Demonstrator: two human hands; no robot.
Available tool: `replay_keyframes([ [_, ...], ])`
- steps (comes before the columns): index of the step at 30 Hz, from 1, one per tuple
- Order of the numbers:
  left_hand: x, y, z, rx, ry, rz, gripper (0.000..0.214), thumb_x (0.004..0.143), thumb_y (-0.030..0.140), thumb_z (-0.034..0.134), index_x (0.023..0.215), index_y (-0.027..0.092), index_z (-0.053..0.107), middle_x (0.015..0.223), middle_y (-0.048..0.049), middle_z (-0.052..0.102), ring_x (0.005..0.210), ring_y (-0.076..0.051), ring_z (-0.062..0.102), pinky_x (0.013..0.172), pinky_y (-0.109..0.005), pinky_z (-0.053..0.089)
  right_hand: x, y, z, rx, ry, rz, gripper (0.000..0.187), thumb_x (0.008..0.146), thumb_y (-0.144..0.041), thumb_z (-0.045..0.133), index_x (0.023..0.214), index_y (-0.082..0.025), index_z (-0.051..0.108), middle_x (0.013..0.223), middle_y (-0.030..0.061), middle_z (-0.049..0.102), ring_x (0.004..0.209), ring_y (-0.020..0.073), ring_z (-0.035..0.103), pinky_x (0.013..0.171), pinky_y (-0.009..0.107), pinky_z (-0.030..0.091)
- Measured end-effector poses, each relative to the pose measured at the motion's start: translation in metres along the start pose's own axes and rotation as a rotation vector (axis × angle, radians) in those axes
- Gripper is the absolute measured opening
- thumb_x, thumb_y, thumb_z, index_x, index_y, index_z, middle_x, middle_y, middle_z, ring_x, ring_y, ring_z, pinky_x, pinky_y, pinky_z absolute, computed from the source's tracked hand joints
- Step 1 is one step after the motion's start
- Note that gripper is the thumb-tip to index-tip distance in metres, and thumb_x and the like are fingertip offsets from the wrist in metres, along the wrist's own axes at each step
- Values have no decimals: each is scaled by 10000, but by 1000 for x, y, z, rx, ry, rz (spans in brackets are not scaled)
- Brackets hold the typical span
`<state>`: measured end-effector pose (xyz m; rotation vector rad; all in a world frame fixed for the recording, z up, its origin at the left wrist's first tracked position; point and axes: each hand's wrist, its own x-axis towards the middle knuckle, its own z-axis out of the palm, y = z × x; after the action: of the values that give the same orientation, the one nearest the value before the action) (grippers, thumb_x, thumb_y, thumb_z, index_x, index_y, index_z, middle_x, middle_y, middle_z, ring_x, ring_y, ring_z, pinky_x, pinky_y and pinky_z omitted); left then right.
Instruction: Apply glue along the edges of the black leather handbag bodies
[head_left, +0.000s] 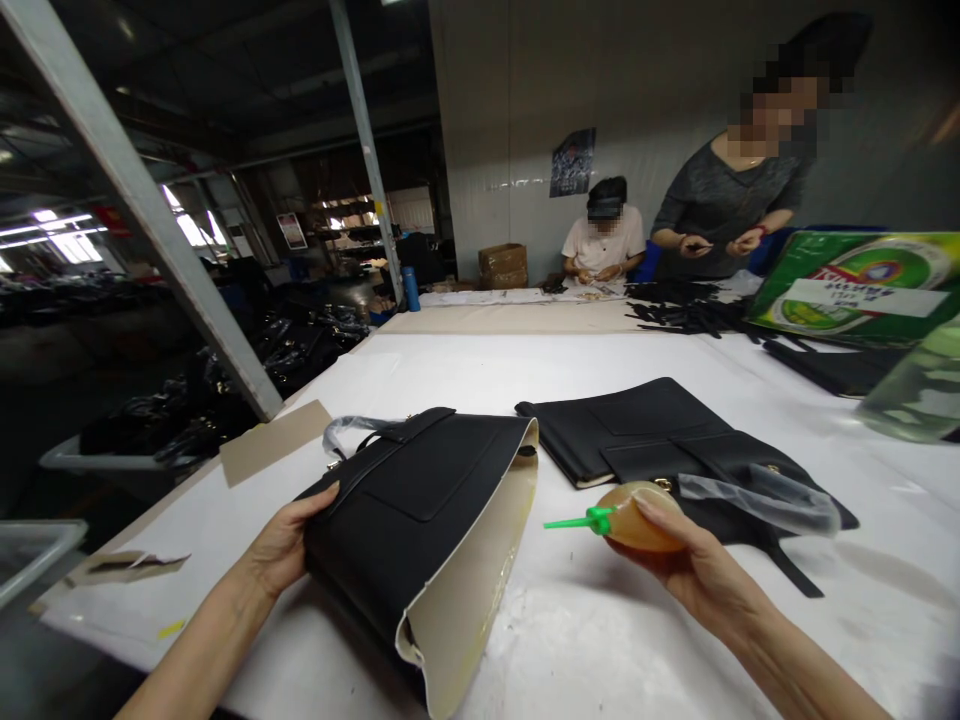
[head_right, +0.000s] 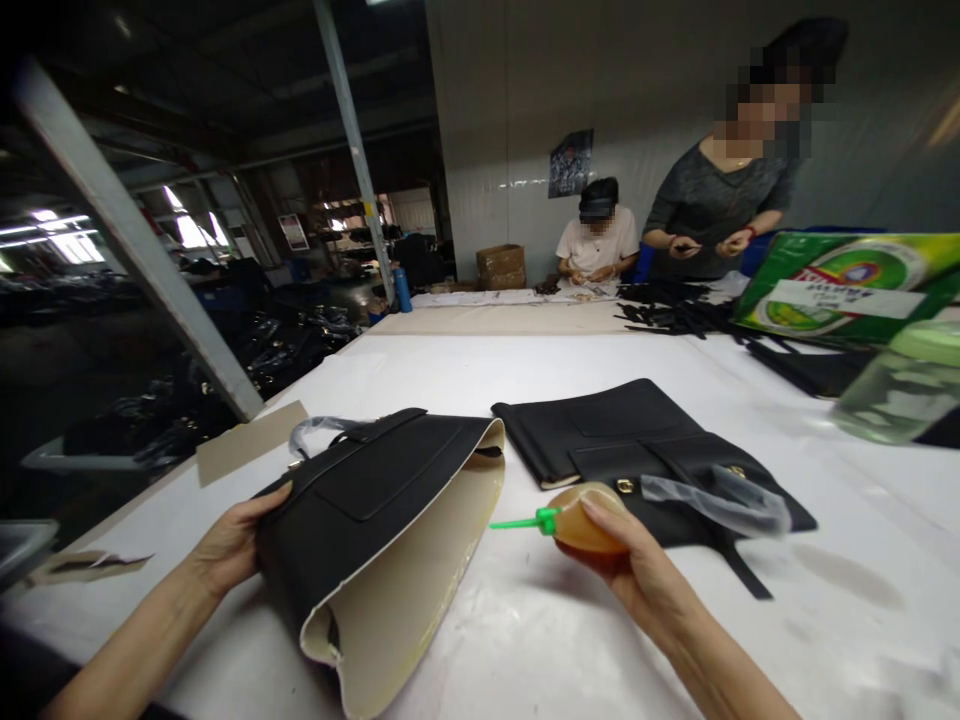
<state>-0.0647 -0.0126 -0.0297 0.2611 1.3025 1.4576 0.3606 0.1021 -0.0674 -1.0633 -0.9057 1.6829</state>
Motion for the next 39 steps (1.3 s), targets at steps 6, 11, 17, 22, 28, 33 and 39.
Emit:
replay_keyframes([
  [6, -1, 8, 0, 35, -21, -2, 205, 744, 96, 632, 935, 68, 700, 850, -140, 751, 757, -250, 714, 754, -351, 591, -5, 2, -2, -213, 146, -248, 469, 722, -452, 726, 1101, -262, 526, 1027, 49, 652, 1002, 315, 613, 772, 414, 558],
  [11, -6, 35, -2, 86, -22, 40, 225, 758, 100, 623, 970, 81, 698, 855, -143, 750, 760, -262, 713, 747, -381, 591, 7, 4, 8, -453, 202, -443, 551, 719, -508, 711, 1161, -274, 480, 1088, 43, 597, 987, 290, 587, 762, 374, 517],
  [17, 3, 54, -8, 133, -45, 51, 268, 755, 108, 633, 1015, 73, 688, 876, -159, 745, 773, -266, 711, 757, -380, 585, 20, 14, 14, -636, 202, -518, 560, 729, -549, 673, 1171, -265, 480, 1070, 37, 576, 961, 276, 569, 824, 397, 466],
  [22, 9, 54, -3, 147, -66, 13, 291, 737, 108, 654, 1020, 46, 681, 904, -177, 739, 783, -275, 709, 782, -393, 578, 27, 18, 14, -697, 211, -520, 556, 730, -569, 663, 1168, -281, 477, 1067, 21, 569, 943, 263, 564, 822, 381, 450],
  [28, 13, 53, -6, 137, -73, 0, 271, 743, 108, 643, 1005, 51, 686, 893, -171, 741, 781, -268, 710, 780, -387, 580, 33, 22, 8, -728, 203, -504, 575, 723, -581, 661, 1171, -275, 472, 1057, 30, 569, 923, 267, 570, 820, 388, 453],
  [33, 16, 52, -10, 135, -91, -4, 258, 733, 110, 656, 982, 57, 694, 883, -166, 743, 771, -265, 709, 779, -389, 579, 24, 25, 11, -588, 169, -415, 573, 677, -541, 716, 1126, -257, 502, 1026, 34, 609, 911, 277, 589, 780, 372, 490],
  [39, 11, 54, -2, 123, -73, 6, 246, 735, 102, 648, 972, 57, 700, 874, -157, 745, 752, -254, 709, 757, -372, 586, 2, 12, 23, 54, -76, 30, 485, 678, -374, 776, 1083, -194, 580, 999, 71, 681, 938, 267, 632, 734, 341, 559],
])
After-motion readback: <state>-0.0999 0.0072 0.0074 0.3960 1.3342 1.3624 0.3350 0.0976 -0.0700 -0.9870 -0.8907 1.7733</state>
